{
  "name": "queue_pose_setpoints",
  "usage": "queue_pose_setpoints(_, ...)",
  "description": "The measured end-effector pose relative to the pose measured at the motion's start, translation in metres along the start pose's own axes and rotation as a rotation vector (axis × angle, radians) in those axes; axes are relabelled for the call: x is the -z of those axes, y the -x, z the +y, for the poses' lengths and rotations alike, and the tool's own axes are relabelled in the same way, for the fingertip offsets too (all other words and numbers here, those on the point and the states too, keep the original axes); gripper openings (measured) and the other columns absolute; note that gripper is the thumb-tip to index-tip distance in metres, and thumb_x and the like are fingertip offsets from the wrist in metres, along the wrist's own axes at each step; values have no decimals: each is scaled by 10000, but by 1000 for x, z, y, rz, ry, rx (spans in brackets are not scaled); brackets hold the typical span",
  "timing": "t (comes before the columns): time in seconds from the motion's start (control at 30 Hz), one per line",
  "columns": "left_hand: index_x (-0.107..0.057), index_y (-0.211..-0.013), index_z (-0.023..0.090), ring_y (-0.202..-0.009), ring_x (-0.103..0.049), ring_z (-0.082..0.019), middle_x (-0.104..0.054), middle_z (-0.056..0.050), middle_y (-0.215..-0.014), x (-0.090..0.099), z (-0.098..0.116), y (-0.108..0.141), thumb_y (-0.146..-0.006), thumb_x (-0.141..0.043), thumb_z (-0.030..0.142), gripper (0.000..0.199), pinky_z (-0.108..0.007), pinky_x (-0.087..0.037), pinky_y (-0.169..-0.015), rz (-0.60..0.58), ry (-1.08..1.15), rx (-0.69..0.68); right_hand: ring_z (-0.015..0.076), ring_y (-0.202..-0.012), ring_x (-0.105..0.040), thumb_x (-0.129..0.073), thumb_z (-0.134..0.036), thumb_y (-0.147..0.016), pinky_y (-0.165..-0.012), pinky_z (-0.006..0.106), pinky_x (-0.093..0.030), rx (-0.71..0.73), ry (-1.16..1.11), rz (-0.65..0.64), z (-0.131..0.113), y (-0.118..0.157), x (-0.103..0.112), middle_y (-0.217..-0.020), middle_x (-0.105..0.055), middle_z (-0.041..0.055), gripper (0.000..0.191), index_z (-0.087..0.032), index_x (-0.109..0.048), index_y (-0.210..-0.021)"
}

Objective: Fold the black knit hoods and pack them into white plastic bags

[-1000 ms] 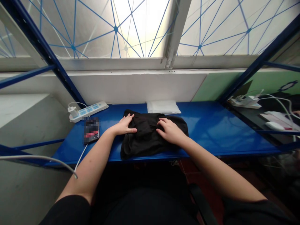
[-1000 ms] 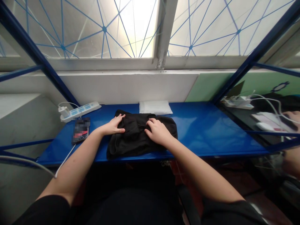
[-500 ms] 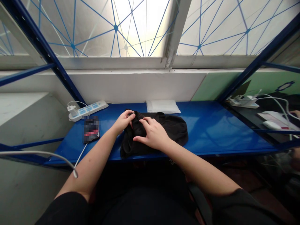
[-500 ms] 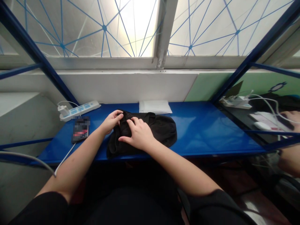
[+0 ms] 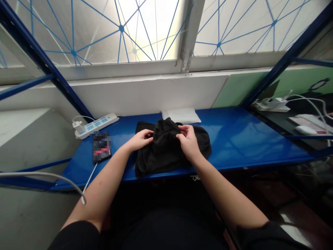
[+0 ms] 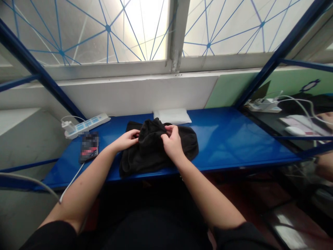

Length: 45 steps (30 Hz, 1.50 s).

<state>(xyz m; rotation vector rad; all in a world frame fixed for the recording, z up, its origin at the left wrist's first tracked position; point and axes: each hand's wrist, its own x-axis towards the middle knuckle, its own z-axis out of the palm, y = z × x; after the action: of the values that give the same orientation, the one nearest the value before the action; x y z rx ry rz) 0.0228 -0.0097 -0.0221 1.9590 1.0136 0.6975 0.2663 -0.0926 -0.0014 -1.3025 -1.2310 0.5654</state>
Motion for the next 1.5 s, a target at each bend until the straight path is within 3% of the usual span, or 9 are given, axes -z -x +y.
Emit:
queue_pose_setpoints(0.07, -694, -1140, 199, -1061, -618, -269, -658, -105, -1175, -2, 0, 0, -822, -697, 378, 365, -392, -532, -868, 1, -144, -27, 313, -1215, -538, -600, -278, -823, -995, 492, -472, 247, 217, 103, -9, 10, 5, -1281, -573, 151, 266, -207, -548, -1074)
queue_pose_setpoints(0.17, -697, -1079, 200, -1009, -611, -249, -647, -94, -1107, -4, 1, -2, -813, -682, 360, 310, -376, -535, -831, 16, -232, -88, 331, -1224, -509, -651, -344, -866, -1019, 483, -435, 492, 530, -165, -23, 23, 1, -1324, -569, 161, 353, -197, -592, -1181)
queue_pose_setpoints(0.27, -696, -1031, 204, -959, -610, -240, -646, -82, -1045, -4, 1, -3, -788, -703, 354, 285, -367, -529, -803, 34, -225, -111, 356, -1148, -535, -727, -379, -836, -936, 480, -453, 504, 835, -419, -27, 26, -15, -1296, -602, 173, 602, -203, -538, -1379)
queue_pose_setpoints(0.37, -697, -977, 207, -881, -616, -228, -666, -65, -985, -4, 3, -3, -781, -719, 362, 251, -345, -506, -751, 39, -154, -68, 345, -1068, -573, -692, -287, -860, -878, 451, -460, 445, 958, -449, -24, 18, -29, -1151, -665, 170, 432, -211, -628, -1280)
queue_pose_setpoints(0.47, -672, -943, 196, -815, -620, -204, -675, -40, -906, -1, 7, 0, -799, -723, 391, 249, -318, -487, -732, 48, 56, 2, 283, -947, -631, -570, -257, -935, -807, 377, -486, 359, 755, -389, -23, 5, -24, -999, -704, 122, 163, -211, -684, -1041)
queue_pose_setpoints(0.7, -616, -941, 188, -772, -620, -146, -651, 3, -857, 17, 11, 2, -698, -793, 274, 313, -249, -467, -708, 394, 551, 66, 278, -905, -678, -661, -337, -833, -821, 385, -522, 41, 394, 143, -1, -33, 56, -990, -724, 107, 412, -175, -594, -1206)
queue_pose_setpoints(0.9, -624, -1076, 185, -868, -644, -183, -680, -33, -947, 15, 2, -1, -709, -782, 294, 414, -291, -497, -777, 444, 430, 103, 253, -906, -692, -727, -407, -798, -844, 405, -545, -189, 453, -145, 52, -63, 97, -1096, -723, 140, 531, -148, -618, -1248)
queue_pose_setpoints(1.17, -631, -1164, 177, -953, -673, -220, -709, -70, -1035, 12, 7, 2, -714, -811, 332, 509, -358, -529, -878, 400, 424, 93, 282, -930, -708, -778, -350, -770, -875, 405, -537, -99, 565, -406, 50, -92, 64, -999, -760, 137, 322, -150, -761, -1023)
queue_pose_setpoints(1.5, -622, -1243, 304, -1105, -676, -270, -719, -44, -1109, 38, 40, 25, -711, -827, 395, 578, -429, -531, -994, 542, 582, -221, 210, -803, -675, -597, -452, -916, -782, 382, -551, 234, 149, -114, 9, -84, 87, -869, -731, 67, 320, -188, -754, -1006)
